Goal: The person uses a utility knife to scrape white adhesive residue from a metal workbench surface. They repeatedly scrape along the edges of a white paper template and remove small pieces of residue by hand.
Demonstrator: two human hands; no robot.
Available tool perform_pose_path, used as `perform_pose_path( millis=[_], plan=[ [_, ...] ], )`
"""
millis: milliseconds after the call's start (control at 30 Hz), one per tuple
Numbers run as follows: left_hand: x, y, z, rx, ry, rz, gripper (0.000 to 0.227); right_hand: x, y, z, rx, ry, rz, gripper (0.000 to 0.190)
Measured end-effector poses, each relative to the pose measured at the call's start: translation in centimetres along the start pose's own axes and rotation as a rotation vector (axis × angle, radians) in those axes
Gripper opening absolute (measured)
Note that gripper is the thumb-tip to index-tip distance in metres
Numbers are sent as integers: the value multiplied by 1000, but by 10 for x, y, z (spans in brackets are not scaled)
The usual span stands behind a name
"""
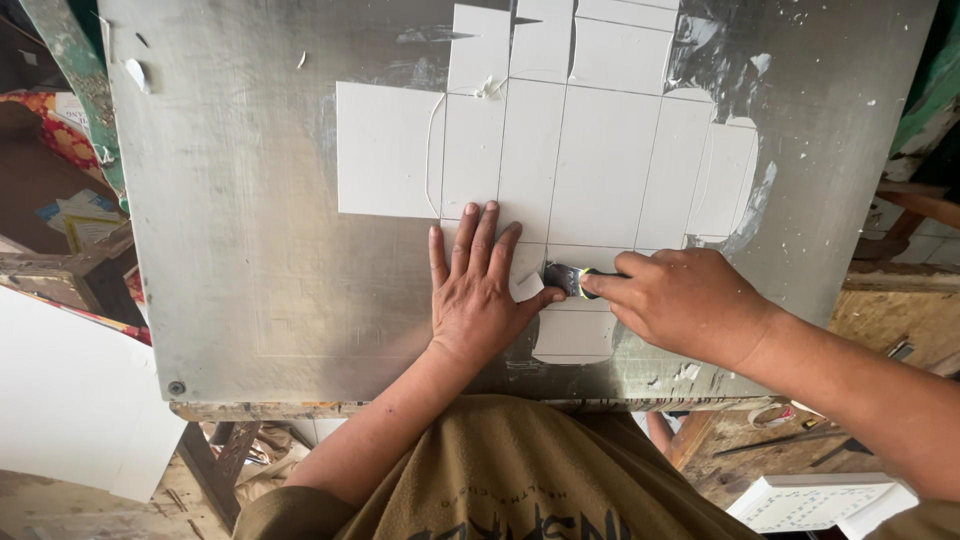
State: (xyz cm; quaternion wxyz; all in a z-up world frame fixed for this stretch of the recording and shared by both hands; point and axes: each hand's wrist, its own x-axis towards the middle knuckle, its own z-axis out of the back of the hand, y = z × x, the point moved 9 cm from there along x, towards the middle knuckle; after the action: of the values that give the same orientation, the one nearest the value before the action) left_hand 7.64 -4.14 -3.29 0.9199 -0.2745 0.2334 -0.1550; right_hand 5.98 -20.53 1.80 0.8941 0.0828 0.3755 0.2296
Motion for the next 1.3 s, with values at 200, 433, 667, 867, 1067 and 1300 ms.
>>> perform_pose_path(
  millis=[200, 433, 667, 867, 1067, 1300],
  plan=[
    [1, 2, -1, -1, 17, 11, 96, 6, -10, -9, 69, 23, 5, 20],
    [2, 0, -3, 21, -13, 3, 92, 28, -19, -1, 89, 221, 138, 24],
    [0, 5, -6, 27, -16, 12, 90, 37, -21, -9, 102, 117, 265, 22],
    [3, 6, -1, -7, 2, 30, 90, 9, -7, -12, 121, 51, 74, 33],
    [3, 5, 2, -30, -19, 46, 87, -4, -4, -2, 113, -38, -32, 37],
    [2, 5, 4, -32, -32, 44, 85, -7, -7, -3, 139, -27, -87, 39]
  ],
)
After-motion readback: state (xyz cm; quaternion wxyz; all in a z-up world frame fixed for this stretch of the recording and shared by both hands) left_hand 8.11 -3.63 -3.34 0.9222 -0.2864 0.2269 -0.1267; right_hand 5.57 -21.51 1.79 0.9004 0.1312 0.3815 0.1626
